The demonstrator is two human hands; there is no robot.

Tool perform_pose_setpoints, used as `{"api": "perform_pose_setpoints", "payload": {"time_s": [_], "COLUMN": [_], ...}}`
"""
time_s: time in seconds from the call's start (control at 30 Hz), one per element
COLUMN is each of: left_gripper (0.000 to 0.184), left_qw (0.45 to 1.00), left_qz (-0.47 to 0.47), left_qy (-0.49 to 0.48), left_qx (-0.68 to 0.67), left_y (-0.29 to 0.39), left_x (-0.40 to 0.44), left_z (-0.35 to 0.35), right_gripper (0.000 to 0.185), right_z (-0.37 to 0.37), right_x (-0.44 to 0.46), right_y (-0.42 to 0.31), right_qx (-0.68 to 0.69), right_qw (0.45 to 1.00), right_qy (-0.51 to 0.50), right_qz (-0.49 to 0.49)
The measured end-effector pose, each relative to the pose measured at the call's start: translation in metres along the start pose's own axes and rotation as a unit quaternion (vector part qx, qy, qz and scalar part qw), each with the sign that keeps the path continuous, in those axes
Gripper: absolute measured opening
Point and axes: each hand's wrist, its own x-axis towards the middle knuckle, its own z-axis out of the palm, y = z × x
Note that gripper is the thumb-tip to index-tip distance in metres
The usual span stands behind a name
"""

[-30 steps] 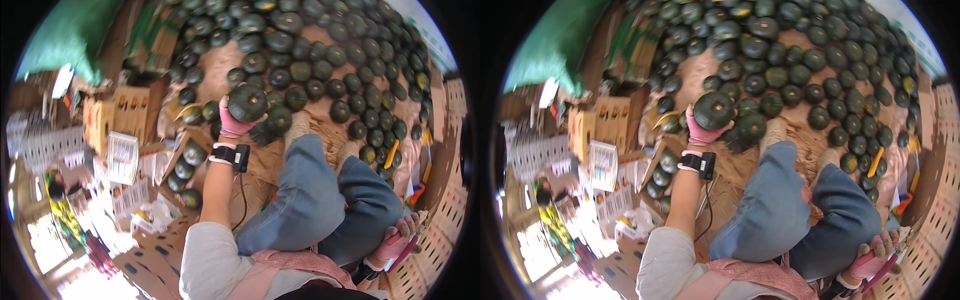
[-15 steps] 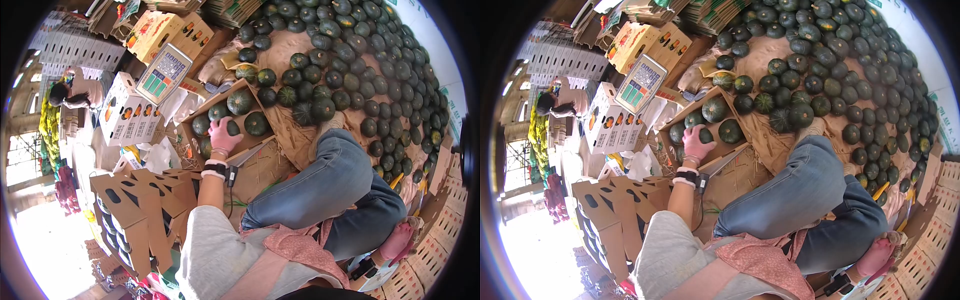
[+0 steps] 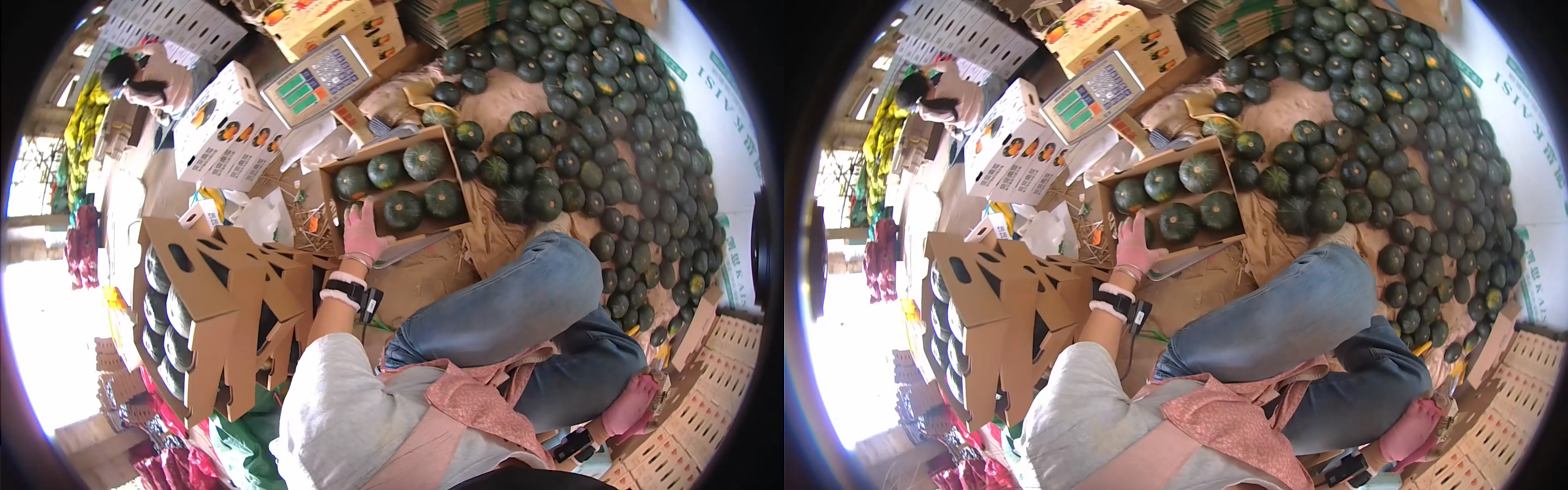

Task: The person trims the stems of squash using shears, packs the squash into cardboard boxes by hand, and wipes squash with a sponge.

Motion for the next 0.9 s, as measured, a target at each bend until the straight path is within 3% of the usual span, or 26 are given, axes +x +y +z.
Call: {"api": "perform_pose_setpoints", "payload": {"time_s": [0.13, 0.23, 0.3, 0.33, 0.4, 0.57, 0.67, 0.73, 0.9], "left_gripper": [0.105, 0.104, 0.104, 0.104, 0.102, 0.095, 0.093, 0.091, 0.098], "left_qw": [1.000, 1.000, 1.000, 1.000, 1.000, 0.998, 0.988, 0.987, 0.985], "left_qz": [-0.014, -0.013, -0.006, 0.001, 0.011, 0.042, 0.103, 0.037, -0.124], "left_qy": [-0.010, -0.008, 0.000, 0.009, 0.017, 0.017, 0.008, -0.076, -0.089], "left_qx": [-0.021, -0.027, -0.029, -0.027, -0.023, -0.036, -0.119, -0.134, -0.085], "left_y": [-0.006, -0.004, -0.003, -0.004, -0.004, -0.005, -0.005, 0.012, 0.064], "left_x": [-0.015, -0.015, -0.014, -0.013, -0.013, -0.004, 0.034, 0.052, 0.062], "left_z": [0.000, -0.005, -0.007, -0.007, -0.008, -0.002, 0.033, 0.047, 0.041], "right_gripper": [0.067, 0.066, 0.065, 0.064, 0.064, 0.065, 0.065, 0.065, 0.066], "right_z": [-0.004, 0.009, 0.026, 0.037, 0.039, 0.020, 0.028, 0.034, 0.049], "right_x": [0.009, 0.014, 0.017, 0.018, 0.017, 0.009, 0.002, 0.000, -0.006], "right_y": [0.006, 0.017, 0.029, 0.032, 0.032, 0.027, 0.031, 0.035, 0.038], "right_qx": [0.034, 0.017, -0.038, -0.078, -0.097, -0.021, -0.007, -0.011, 0.001], "right_qw": [0.999, 0.999, 0.998, 0.987, 0.971, 0.984, 0.994, 0.996, 0.998], "right_qy": [0.040, -0.012, 0.041, 0.138, 0.217, 0.174, 0.111, 0.086, 0.050], "right_qz": [0.005, 0.034, 0.023, -0.007, -0.040, -0.025, -0.007, -0.009, -0.033]}}
